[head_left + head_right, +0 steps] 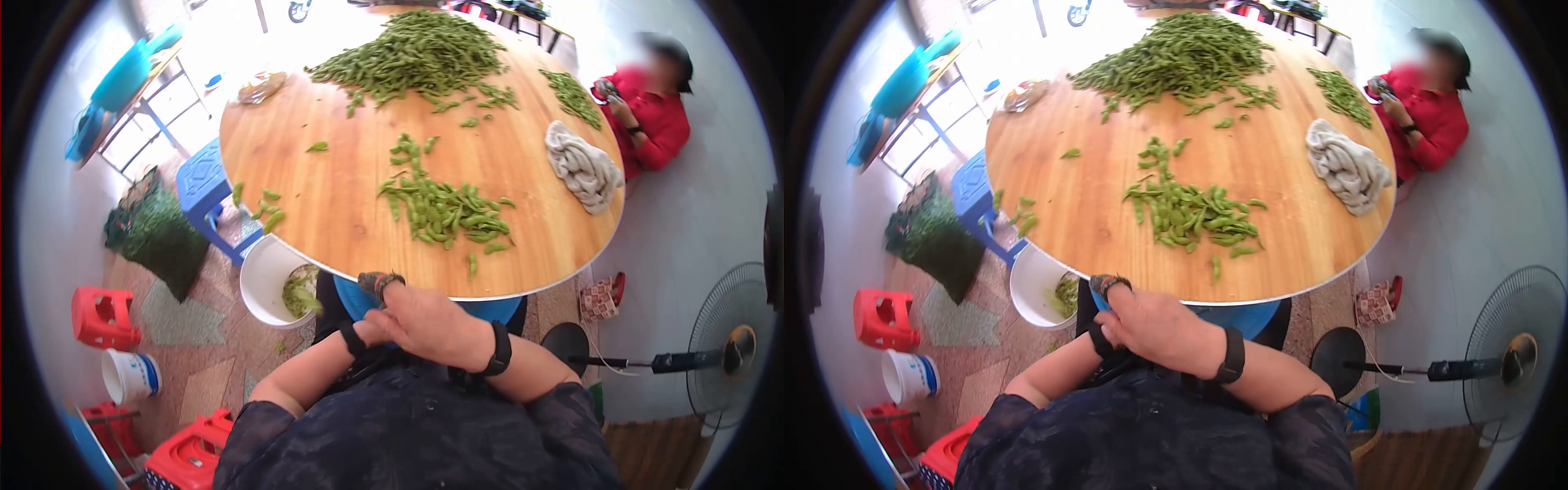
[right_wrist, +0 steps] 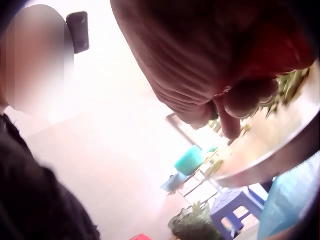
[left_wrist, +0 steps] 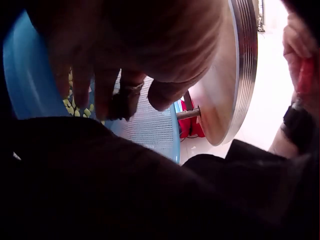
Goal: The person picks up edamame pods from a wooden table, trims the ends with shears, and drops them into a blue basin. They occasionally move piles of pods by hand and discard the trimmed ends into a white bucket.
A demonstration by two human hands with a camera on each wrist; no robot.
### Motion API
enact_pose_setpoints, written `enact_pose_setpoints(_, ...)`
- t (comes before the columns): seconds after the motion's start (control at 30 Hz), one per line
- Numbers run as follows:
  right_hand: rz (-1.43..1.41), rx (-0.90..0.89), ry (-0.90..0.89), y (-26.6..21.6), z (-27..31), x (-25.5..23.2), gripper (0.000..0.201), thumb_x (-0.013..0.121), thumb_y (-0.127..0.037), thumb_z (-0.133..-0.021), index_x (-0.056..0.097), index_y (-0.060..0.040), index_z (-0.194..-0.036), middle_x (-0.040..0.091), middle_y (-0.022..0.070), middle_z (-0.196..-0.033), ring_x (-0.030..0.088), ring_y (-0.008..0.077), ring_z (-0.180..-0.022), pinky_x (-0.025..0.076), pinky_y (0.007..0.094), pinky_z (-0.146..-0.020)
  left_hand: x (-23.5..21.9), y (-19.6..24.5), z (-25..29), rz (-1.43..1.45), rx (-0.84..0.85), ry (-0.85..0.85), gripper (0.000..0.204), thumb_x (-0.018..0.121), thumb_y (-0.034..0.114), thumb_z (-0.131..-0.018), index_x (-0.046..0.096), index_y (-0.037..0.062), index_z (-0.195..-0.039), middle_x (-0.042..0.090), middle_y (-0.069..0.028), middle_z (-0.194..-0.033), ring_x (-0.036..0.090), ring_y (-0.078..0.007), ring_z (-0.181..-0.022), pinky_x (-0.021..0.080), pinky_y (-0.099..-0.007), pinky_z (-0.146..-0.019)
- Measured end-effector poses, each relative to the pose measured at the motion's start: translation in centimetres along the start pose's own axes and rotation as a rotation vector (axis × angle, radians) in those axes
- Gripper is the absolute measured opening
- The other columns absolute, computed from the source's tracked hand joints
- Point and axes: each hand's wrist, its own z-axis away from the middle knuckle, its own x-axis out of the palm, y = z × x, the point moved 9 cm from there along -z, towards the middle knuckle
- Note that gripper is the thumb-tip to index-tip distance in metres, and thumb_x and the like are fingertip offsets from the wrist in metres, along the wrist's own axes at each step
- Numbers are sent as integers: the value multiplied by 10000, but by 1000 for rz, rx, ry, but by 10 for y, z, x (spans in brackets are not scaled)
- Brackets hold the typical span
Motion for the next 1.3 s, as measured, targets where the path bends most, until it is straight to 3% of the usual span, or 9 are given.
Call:
enact_pose_setpoints(0.07, 259, 81, -27, 17, -1, -21, 270, 611, -189, -861, 565, -21, -1067, 618, 225, -863, 629, 382, -767, 512, 427, -643, -10, -56, 20, -216, -239, -35, 350, 546, 315, -937, 590, 18, -1117, 658, -151, -1038, 614, -272, -981, 459, -371, -895)
enact_pose_setpoints(0.23, 462, 365, 110, 95, 29, -82, 154, 551, -157, -869, 523, -26, -946, 553, 204, -930, 601, 390, -738, 496, 471, -628, 5, -6, 28, -124, -551, -298, 336, 530, 291, -964, 578, 21, -1159, 639, -32, -1011, 538, -96, -982, 426, -272, -900)
enact_pose_setpoints(0.47, 538, 235, 95, 91, 35, -74, 214, 599, -141, -832, 507, -12, -975, 545, 189, -888, 578, 359, -735, 476, 419, -623, 27, 87, 16, 126, -326, -356, 254, 536, 205, -972, 594, 9, -1124, 618, 6, -968, 535, -64, -922, 439, -246, -859)
enact_pose_setpoints(0.53, 505, 161, 153, 77, 30, -77, 217, 600, -128, -837, 517, -15, -1002, 551, 160, -860, 593, 298, -707, 479, 379, -598, 15, 105, 6, 38, -196, -111, 209, 538, 158, -967, 565, 6, -1106, 597, 3, -934, 518, -47, -839, 448, -226, -760)
enact_pose_setpoints(0.6, -167, 456, 178, 86, 44, -73, 257, 583, -123, -854, 535, -17, -1083, 551, 104, -834, 570, 197, -703, 472, 325, -615, 0, 122, -1, 37, -64, 279, 161, 586, 153, -936, 533, 13, -994, 515, 34, -748, 477, -38, -652, 398, -223, -560)
enact_pose_setpoints(0.67, -418, 485, 196, 85, 52, -54, 301, 586, -118, -864, 539, -18, -1145, 530, 62, -812, 518, 129, -701, 445, 274, -610, 5, 114, -4, 73, -82, 263, 151, 566, 151, -945, 532, 13, -996, 515, 26, -751, 489, -46, -659, 404, -224, -568)
enact_pose_setpoints(0.9, -136, 238, 317, 65, 57, -51, 304, 591, -113, -869, 524, 11, -1138, 552, 66, -787, 550, 123, -682, 464, 279, -600, 8, 100, -4, 93, -240, 199, 155, 437, 192, -1012, 511, 62, -971, 485, 34, -778, 441, -52, -695, 380, -202, -629)
enact_pose_setpoints(1.07, -716, 502, 295, 87, 75, -53, 185, 490, -120, -917, 522, -4, -1058, 544, 41, -700, 530, 96, -505, 436, 240, -464, -6, 114, -4, 152, -188, 291, 198, 407, 221, -1022, 497, 84, -912, 463, 41, -736, 397, -57, -657, 339, -194, -624)
enact_pose_setpoints(1.3, -812, 571, 72, 77, 71, -37, 100, 420, -120, -942, 471, -46, -985, 539, 20, -694, 506, 80, -475, 417, 220, -437, -7, 128, -5, -64, -120, 296, 194, 459, 190, -1002, 511, 37, -895, 451, 16, -706, 415, -75, -659, 386, -255, -583)
